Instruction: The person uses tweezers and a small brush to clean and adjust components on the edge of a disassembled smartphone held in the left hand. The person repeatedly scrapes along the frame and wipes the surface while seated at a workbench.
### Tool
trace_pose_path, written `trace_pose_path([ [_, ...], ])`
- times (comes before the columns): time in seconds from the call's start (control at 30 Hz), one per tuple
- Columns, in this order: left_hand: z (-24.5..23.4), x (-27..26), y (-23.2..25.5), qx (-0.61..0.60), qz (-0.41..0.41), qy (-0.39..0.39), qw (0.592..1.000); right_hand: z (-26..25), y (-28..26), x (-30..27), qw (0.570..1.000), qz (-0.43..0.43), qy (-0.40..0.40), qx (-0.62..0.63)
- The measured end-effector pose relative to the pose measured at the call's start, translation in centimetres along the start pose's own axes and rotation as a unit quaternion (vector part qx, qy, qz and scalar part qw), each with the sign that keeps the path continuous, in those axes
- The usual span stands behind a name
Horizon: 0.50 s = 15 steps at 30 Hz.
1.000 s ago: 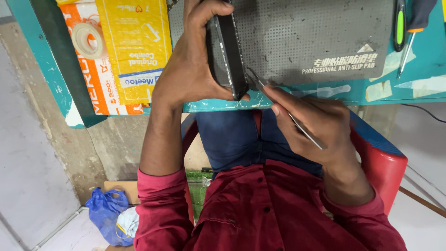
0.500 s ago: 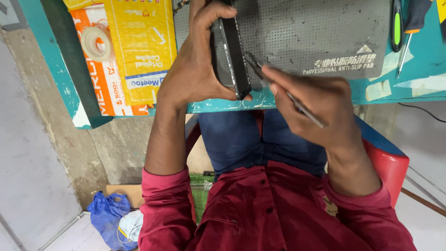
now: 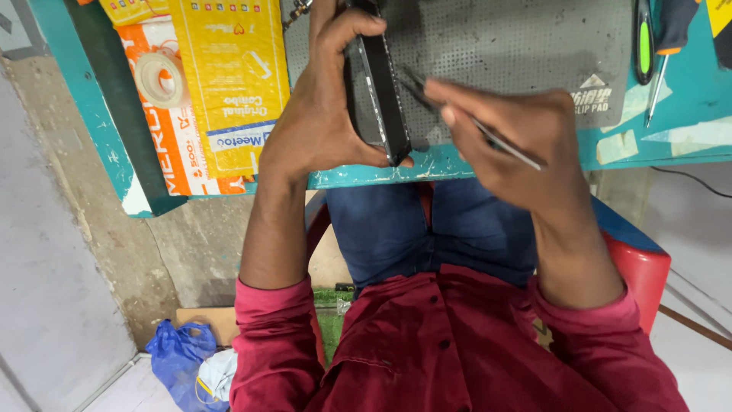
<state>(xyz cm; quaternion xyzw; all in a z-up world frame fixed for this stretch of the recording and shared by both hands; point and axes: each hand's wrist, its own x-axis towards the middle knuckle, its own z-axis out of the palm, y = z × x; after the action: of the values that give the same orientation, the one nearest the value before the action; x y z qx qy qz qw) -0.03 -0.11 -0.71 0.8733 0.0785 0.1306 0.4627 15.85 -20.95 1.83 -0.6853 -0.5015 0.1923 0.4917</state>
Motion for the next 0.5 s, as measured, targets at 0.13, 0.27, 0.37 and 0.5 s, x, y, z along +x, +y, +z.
trace_pose_path([
  [0.13, 0.1, 0.1, 0.3, -0.001, 0.01, 0.01, 1.0, 1.2, 0.9, 2.1, 0.999, 0.001, 0.024, 0.025],
  [0.27, 0.1, 0.1, 0.4, 0.015, 0.02, 0.015, 1.0, 1.3, -0.2, 0.3, 0.998, 0.041, 0.027, 0.043],
  [0.37, 0.1, 0.0, 0.1, 0.014, 0.028, 0.018, 0.999, 1.7, -1.1, -1.7, 0.999, 0.032, 0.039, -0.007],
  [0.5, 0.1, 0.0, -0.1, -0.001, 0.009, 0.012, 1.0, 2.5, -0.7, -1.0, 0.995, 0.057, 0.052, 0.064],
])
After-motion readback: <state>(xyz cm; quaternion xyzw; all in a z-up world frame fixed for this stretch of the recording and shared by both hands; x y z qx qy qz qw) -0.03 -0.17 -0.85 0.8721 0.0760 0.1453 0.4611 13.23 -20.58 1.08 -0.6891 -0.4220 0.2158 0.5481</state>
